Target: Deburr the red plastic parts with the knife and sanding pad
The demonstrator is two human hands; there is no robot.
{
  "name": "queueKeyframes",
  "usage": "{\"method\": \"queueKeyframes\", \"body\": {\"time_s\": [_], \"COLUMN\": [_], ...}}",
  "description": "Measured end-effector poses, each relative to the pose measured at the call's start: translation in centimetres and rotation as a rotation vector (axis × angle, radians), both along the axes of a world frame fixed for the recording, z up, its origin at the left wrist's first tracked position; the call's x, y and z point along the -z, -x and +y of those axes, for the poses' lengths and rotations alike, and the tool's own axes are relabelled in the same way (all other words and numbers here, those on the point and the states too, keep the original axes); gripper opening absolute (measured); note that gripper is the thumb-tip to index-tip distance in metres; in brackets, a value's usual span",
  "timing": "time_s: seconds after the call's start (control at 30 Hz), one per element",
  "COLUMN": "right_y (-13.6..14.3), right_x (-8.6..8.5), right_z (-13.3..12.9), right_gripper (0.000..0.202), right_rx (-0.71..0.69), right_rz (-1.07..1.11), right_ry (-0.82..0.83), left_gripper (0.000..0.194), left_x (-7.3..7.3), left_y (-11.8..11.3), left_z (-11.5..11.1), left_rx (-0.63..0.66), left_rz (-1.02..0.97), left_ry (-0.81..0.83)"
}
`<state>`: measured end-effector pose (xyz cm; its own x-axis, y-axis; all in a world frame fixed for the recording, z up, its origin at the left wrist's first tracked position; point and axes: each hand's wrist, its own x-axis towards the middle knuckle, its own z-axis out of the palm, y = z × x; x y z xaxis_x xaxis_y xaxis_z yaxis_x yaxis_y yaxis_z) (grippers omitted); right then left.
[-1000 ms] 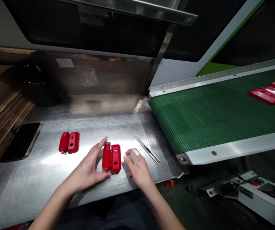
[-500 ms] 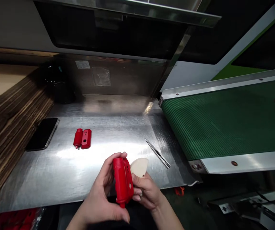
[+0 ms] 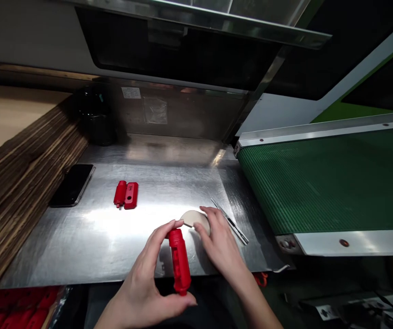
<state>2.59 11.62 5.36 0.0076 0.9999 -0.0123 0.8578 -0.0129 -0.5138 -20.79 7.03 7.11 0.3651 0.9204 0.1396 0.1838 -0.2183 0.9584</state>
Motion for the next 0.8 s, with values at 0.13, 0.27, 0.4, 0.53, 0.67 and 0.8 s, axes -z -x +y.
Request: {"method": "queueKeyframes", "body": {"time_s": [0.13,0.27,0.4,0.53,0.67,0.8], "right_y": [-3.0,-5.8,-7.0,-7.3,-5.7,-2.4], "right_x": [0.5,0.8,0.3,-0.9,-2.9,-5.0], "right_z": [2.1,4.5,5.6,4.4,1.2,-1.9], "right_gripper": [0.027,0.021,0.021,0.016,0.034,0.034], "right_rx": [0.171,0.165,0.147,0.144,0.074,-0.109], "right_rz": [-0.145,-0.155,-0.107,0.026,0.304,1.017], "right_ry": [0.005,0.115,0.149,0.112,0.118,0.305], "left_gripper": [0.129,0.131,0.126,0.121,0.113,0.117], "left_x": [-0.6,-0.4,0.4,1.0,0.9,0.2], "left_y": [0.2,0.5,1.1,1.9,2.5,2.5], "left_z": [-0.3,-0.7,-1.5,-2.7,-3.3,-3.2], "left_rx": [0.037,0.071,0.094,0.055,0.037,0.040], "left_rz": [0.022,0.005,-0.032,-0.072,-0.104,-0.074], "left_ry": [0.019,0.071,0.195,0.242,0.219,0.188]}}
